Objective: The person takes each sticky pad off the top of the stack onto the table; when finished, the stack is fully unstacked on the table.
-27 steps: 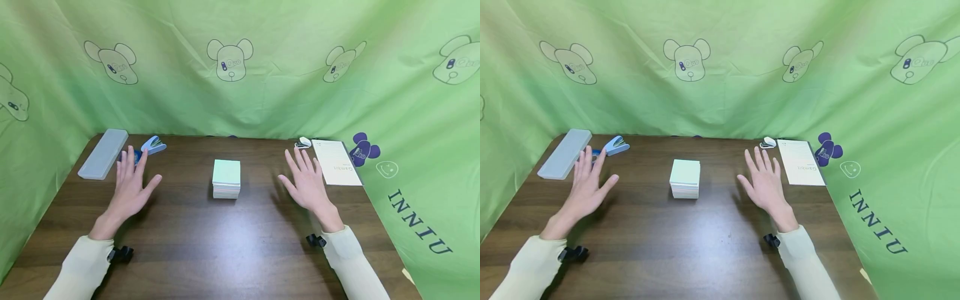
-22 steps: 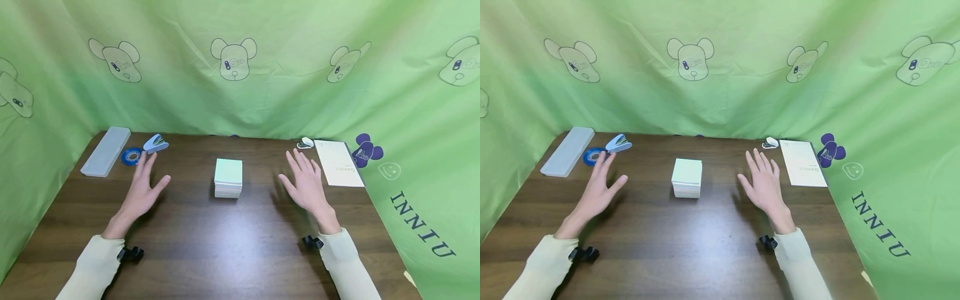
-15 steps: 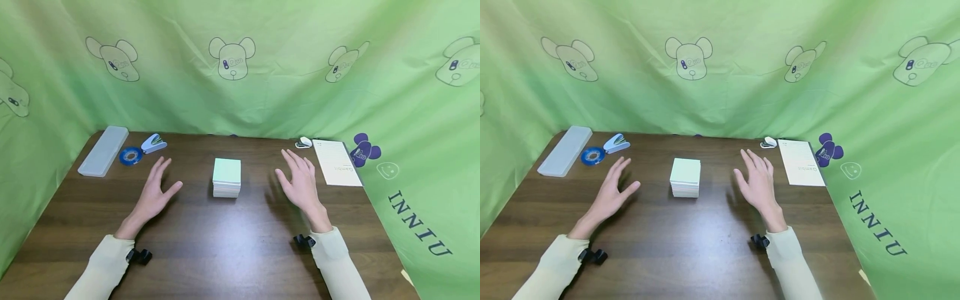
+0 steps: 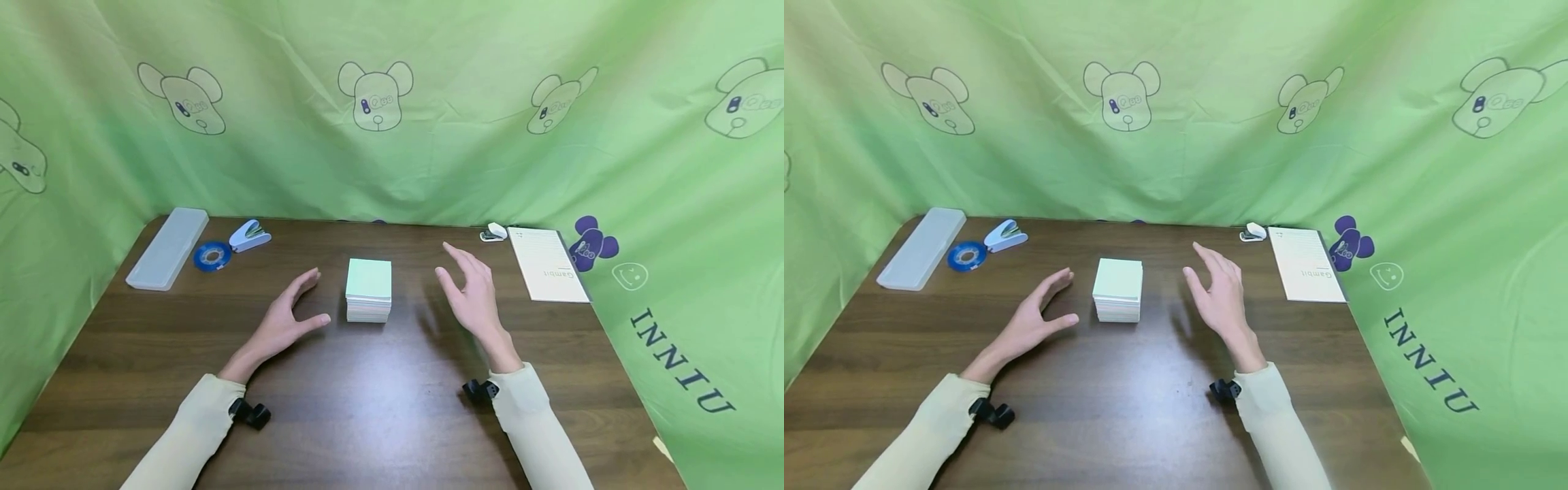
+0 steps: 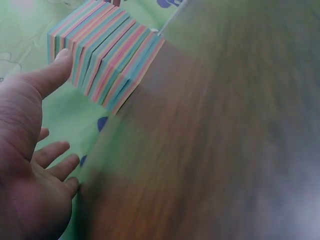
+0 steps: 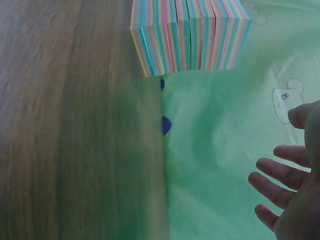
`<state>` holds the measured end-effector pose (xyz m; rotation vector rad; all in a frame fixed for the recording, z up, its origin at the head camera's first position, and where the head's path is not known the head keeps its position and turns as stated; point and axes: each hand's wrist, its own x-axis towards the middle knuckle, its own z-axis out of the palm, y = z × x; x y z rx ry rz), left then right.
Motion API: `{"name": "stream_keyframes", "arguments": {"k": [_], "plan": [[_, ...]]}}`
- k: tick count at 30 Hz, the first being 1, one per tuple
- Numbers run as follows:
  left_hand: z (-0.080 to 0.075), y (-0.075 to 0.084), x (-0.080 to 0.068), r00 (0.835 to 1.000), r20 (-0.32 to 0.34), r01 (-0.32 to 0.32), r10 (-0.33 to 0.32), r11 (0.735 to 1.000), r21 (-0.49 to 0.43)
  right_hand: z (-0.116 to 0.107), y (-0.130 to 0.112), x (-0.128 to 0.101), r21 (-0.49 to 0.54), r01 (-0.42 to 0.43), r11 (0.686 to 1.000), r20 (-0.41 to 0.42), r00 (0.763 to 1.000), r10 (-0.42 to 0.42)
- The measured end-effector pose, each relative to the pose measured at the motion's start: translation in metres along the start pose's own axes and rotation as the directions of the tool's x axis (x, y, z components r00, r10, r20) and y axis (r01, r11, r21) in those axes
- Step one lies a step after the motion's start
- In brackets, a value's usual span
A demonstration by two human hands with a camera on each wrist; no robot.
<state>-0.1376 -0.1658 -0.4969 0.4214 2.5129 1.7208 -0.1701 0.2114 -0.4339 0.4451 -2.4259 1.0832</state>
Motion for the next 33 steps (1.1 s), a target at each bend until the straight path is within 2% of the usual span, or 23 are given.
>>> {"name": "stream_keyframes", "arguments": {"k": [7, 13, 17, 22, 27, 33], "plan": [[0.012, -0.002, 0.007, 0.999, 0.035, -0.039, 0.038, 0.999, 0.031, 0.007, -0.008, 0.003, 0.092, -0.038, 0.995, 0.031, 0.999, 0.036], [0.02, -0.001, 0.012, 0.998, 0.062, -0.032, 0.023, 0.987, 0.154, 0.013, -0.016, 0.006, 0.128, -0.028, 0.991, 0.04, 0.999, 0.023], [0.022, 0.0, 0.014, 0.998, 0.062, -0.017, 0.004, 0.977, 0.211, 0.016, -0.021, 0.007, 0.145, -0.023, 0.989, 0.051, 0.999, 0.015], [0.025, -0.002, 0.017, 0.998, 0.049, -0.048, 0.038, 0.97, 0.237, 0.02, -0.026, 0.008, 0.161, -0.03, 0.986, 0.09, 0.996, 0.016], [0.028, -0.002, 0.02, 0.998, 0.036, -0.066, 0.058, 0.953, 0.297, 0.025, -0.03, 0.008, 0.179, -0.045, 0.983, 0.131, 0.991, 0.021], [0.03, -0.003, 0.023, 0.996, 0.026, -0.087, 0.083, 0.941, 0.328, 0.028, -0.033, 0.008, 0.19, -0.039, 0.981, 0.151, 0.988, 0.01]]}}
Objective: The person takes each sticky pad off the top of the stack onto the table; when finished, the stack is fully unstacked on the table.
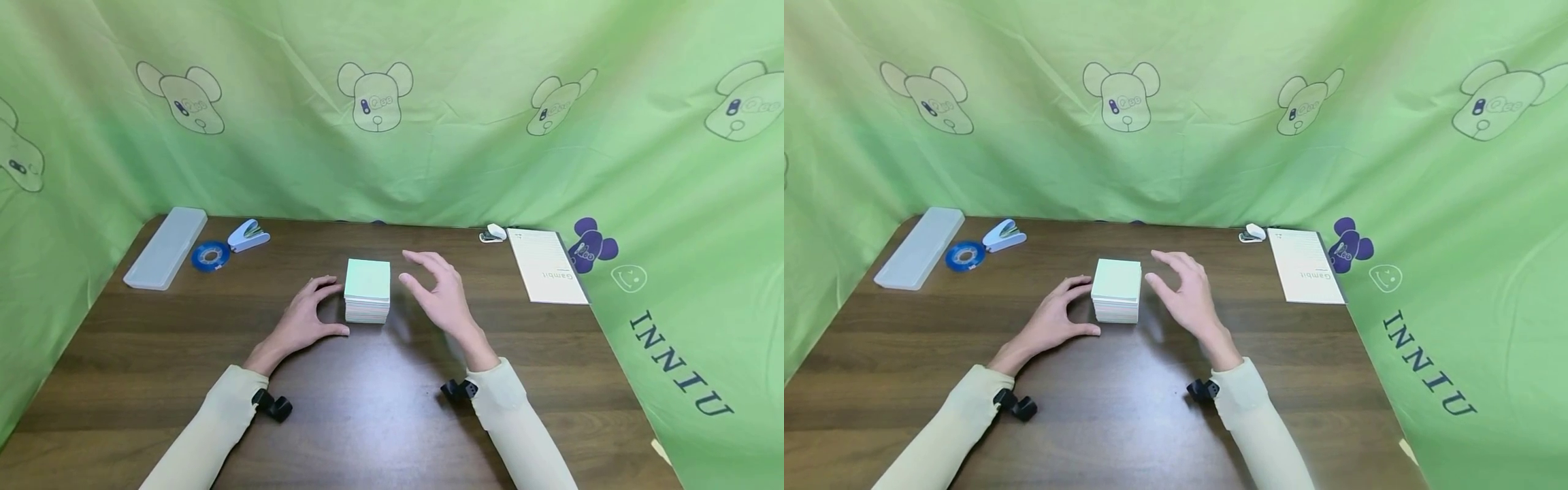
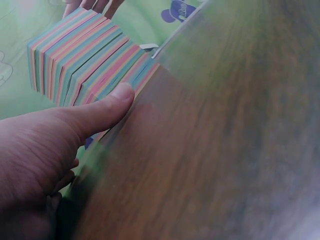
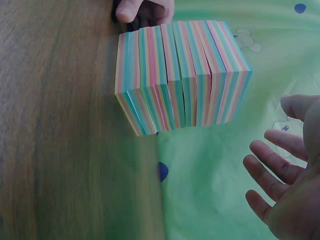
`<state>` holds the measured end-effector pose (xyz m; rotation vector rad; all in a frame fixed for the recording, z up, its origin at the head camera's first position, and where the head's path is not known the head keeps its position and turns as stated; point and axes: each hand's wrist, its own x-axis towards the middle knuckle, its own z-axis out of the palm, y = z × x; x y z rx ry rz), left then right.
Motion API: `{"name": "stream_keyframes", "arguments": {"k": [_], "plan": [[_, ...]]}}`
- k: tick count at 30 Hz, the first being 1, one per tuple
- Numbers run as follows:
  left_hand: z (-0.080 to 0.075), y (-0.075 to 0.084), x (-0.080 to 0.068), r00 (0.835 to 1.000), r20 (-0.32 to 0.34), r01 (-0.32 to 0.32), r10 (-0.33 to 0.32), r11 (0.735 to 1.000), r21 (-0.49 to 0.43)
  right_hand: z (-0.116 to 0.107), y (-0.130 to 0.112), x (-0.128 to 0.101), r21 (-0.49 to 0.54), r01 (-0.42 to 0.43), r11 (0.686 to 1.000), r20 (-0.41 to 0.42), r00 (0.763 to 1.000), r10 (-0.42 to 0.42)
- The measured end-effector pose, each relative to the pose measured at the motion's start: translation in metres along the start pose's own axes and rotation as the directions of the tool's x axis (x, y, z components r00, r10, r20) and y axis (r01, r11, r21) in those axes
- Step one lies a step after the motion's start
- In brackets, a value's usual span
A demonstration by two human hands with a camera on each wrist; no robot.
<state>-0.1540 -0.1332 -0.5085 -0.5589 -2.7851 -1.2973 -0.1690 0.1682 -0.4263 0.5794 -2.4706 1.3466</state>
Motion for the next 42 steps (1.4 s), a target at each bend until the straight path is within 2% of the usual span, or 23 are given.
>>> {"name": "stream_keyframes", "arguments": {"k": [7, 12, 15, 19, 24, 42], "plan": [[0.002, 0.004, -0.001, 0.998, -0.017, 0.057, -0.056, 0.997, 0.058, 0.005, -0.001, 0.0, 0.015, 0.016, 1.0, 0.017, 1.0, -0.016], [0.005, 0.006, 0.0, 0.998, -0.041, 0.055, -0.052, 0.995, 0.083, 0.006, -0.002, 0.002, 0.036, 0.026, 0.999, 0.018, 0.999, -0.026], [0.008, 0.007, 0.002, 0.997, -0.062, 0.051, -0.048, 0.997, 0.052, 0.008, -0.004, 0.003, 0.048, 0.029, 0.998, 0.024, 0.999, -0.03], [0.01, 0.009, 0.003, 0.995, -0.089, 0.042, -0.046, 0.998, -0.047, 0.01, -0.006, 0.003, 0.05, 0.031, 0.998, 0.03, 0.999, -0.033], [0.01, 0.011, 0.004, 0.996, -0.081, 0.029, -0.04, 0.991, -0.129, 0.012, -0.006, 0.003, 0.046, 0.031, 0.998, 0.038, 0.999, -0.033], [0.012, 0.014, 0.004, 0.995, -0.075, 0.055, -0.062, 0.994, -0.089, 0.017, -0.006, 0.001, 0.079, 0.046, 0.996, 0.07, 0.996, -0.052]]}}
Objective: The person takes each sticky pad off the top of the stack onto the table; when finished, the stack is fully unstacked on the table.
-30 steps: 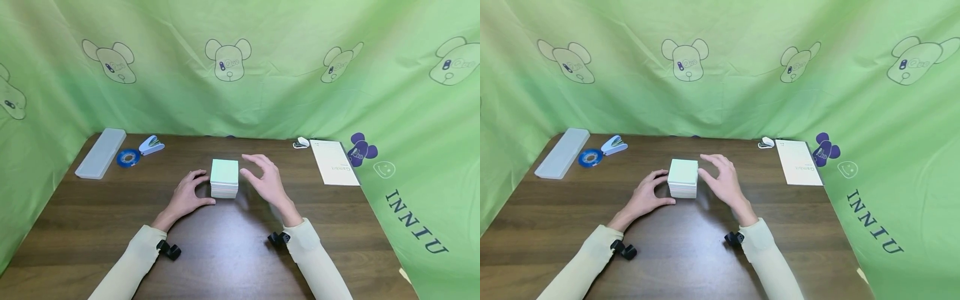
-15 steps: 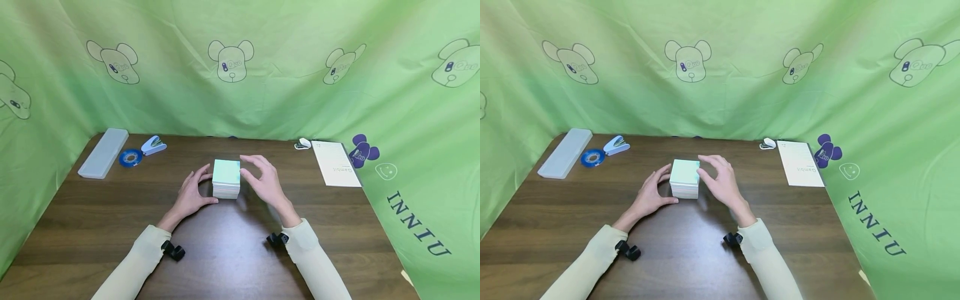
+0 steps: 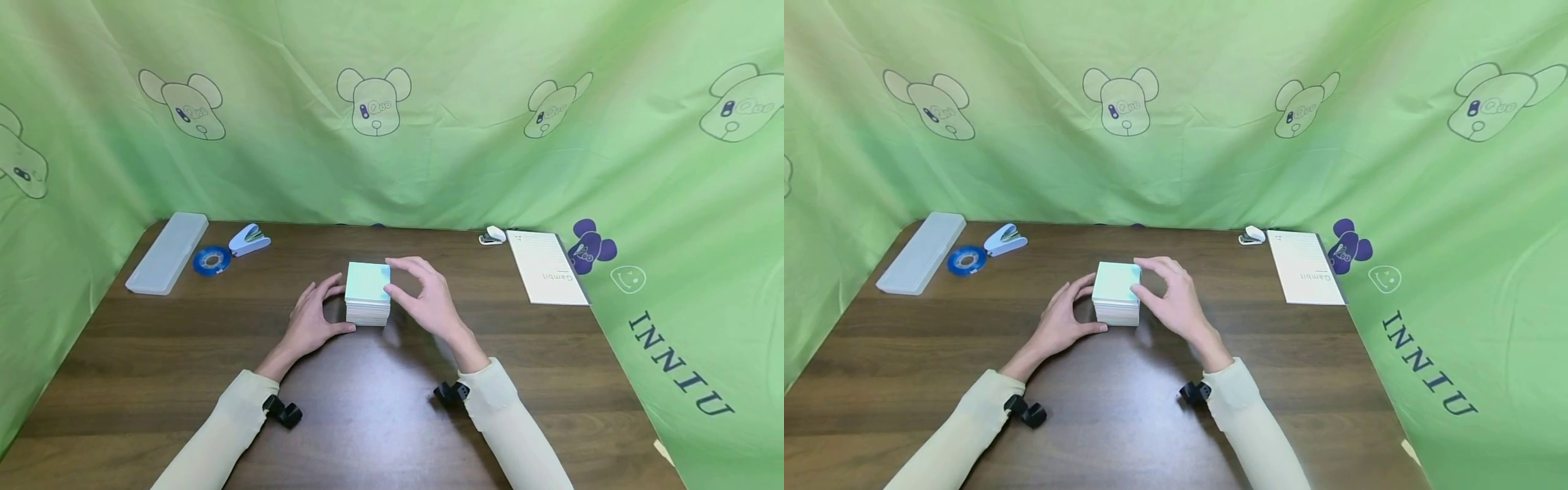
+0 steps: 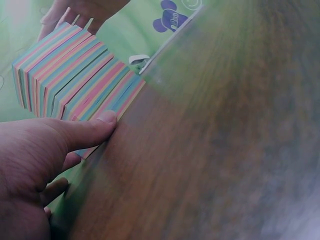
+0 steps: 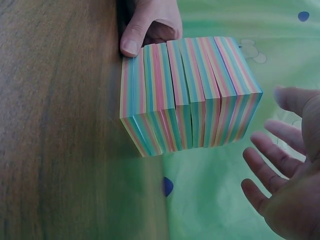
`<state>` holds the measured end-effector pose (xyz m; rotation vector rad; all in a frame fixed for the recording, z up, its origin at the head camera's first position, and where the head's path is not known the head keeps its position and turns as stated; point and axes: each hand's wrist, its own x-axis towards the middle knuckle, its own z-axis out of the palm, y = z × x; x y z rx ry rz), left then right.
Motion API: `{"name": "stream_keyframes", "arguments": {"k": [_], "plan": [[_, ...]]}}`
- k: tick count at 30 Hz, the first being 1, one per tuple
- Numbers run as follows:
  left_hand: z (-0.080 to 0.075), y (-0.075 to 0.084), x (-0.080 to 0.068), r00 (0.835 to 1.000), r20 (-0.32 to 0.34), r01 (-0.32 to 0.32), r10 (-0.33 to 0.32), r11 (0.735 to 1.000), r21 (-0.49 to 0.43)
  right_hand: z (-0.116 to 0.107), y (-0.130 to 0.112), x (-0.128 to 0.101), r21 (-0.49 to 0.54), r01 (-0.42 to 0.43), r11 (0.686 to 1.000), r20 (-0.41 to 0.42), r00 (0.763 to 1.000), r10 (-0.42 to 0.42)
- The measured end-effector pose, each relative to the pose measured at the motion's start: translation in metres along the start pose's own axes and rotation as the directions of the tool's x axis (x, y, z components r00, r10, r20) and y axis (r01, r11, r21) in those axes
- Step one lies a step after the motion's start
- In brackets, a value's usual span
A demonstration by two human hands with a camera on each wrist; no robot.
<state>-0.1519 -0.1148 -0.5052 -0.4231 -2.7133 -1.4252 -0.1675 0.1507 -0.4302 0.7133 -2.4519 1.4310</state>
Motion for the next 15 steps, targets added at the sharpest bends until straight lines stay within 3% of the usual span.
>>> {"name": "stream_keyframes", "arguments": {"k": [7, 15], "plan": [[0.0, -0.0002, 0.0008, 0.999, -0.017, -0.051, 0.051, 0.999, 0.015, -0.002, 0.0002, 0.0001, 0.013, 0.0, 1.0, 0.033, 0.999, 0.0], [0.0012, -0.002, 0.0, 0.998, -0.019, -0.055, 0.056, 0.998, 0.043, -0.0032, 0.0007, -0.0008, 0.019, -0.015, 1.0, 0.083, 0.996, 0.013]]}}
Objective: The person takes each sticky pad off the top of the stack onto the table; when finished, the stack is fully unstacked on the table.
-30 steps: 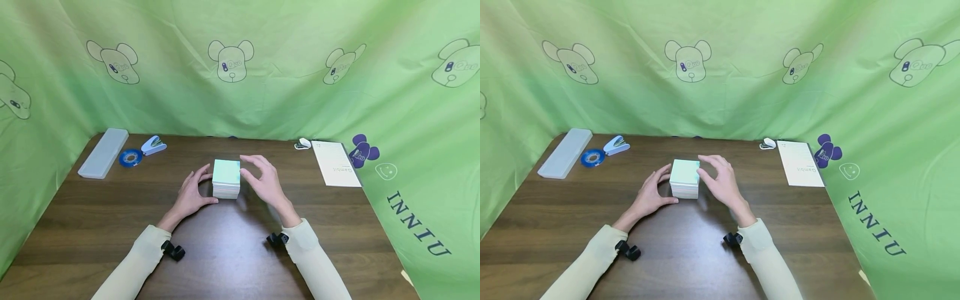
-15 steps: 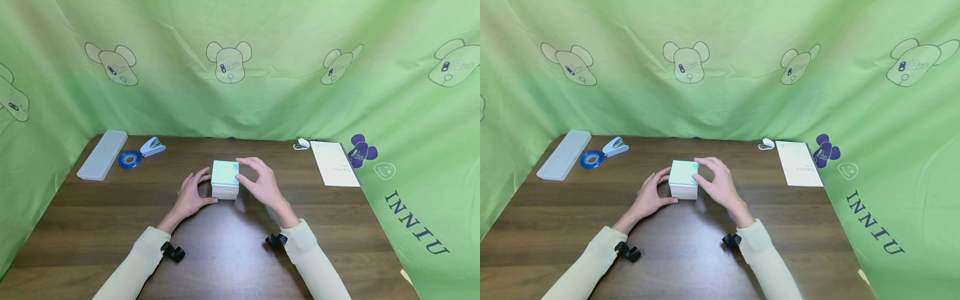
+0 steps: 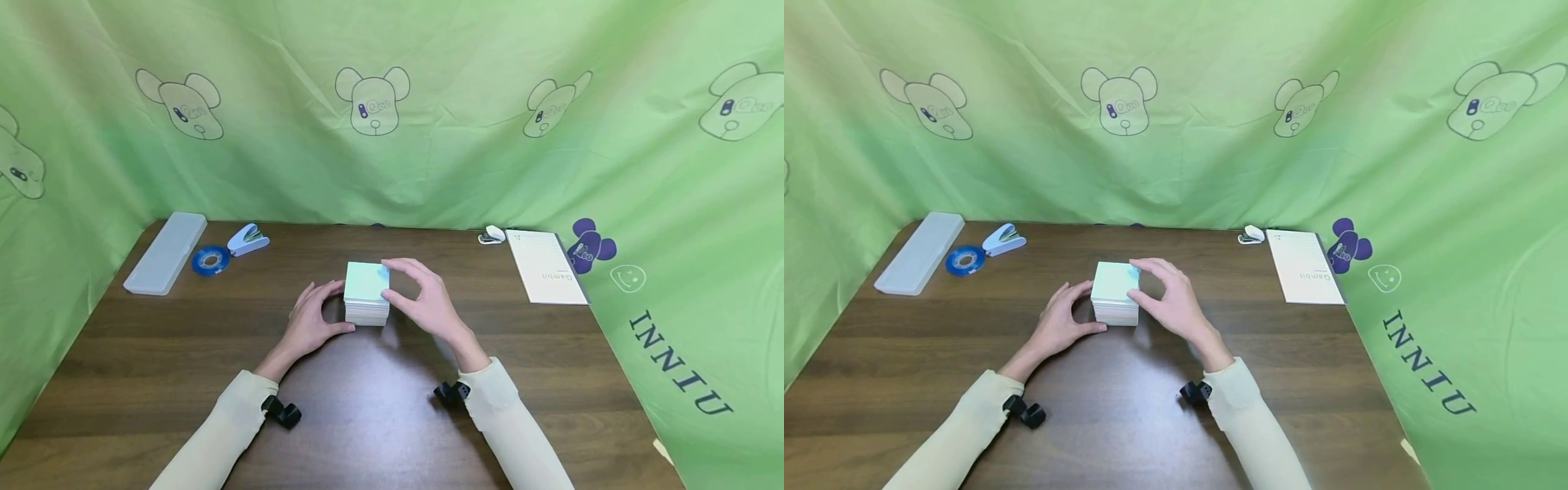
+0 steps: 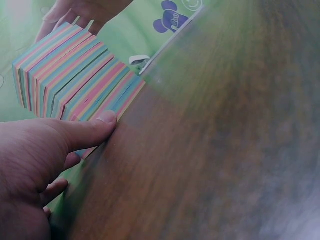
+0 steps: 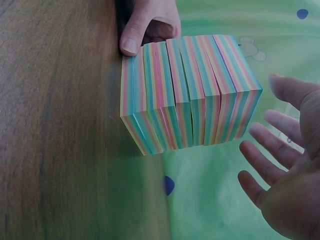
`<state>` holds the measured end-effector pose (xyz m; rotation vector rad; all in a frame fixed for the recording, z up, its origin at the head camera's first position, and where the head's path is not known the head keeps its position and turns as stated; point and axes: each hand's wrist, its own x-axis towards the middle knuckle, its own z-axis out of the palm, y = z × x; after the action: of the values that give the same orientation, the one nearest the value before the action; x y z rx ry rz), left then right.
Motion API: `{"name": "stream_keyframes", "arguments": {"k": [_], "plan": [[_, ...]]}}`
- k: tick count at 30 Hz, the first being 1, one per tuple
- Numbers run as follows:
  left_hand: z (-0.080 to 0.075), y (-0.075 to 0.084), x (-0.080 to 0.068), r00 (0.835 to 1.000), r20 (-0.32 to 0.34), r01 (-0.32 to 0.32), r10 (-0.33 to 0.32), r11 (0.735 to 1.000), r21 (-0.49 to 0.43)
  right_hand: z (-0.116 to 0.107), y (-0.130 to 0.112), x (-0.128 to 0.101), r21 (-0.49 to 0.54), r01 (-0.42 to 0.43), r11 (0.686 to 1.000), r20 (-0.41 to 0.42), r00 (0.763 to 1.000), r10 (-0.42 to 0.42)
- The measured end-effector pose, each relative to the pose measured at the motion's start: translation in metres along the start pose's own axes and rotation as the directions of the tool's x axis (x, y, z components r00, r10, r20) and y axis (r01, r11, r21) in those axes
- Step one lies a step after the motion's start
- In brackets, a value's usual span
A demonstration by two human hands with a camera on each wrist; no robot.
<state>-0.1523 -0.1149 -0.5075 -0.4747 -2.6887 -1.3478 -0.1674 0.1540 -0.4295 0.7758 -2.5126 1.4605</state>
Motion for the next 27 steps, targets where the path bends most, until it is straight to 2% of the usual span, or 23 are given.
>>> {"name": "stream_keyframes", "arguments": {"k": [18, 27], "plan": [[0.0006, -0.0014, -0.0001, 1.0, 0.013, 0.019, -0.019, 0.999, 0.026, 0.0004, 0.0026, -0.0005, -0.013, 0.024, 1.0, 0.037, 0.999, -0.023], [0.0007, -0.0013, -0.0001, 1.0, 0.014, 0.022, -0.023, 0.999, 0.025, 0.0019, 0.0048, -0.0003, -0.021, -0.001, 1.0, 0.05, 0.999, 0.002]]}}
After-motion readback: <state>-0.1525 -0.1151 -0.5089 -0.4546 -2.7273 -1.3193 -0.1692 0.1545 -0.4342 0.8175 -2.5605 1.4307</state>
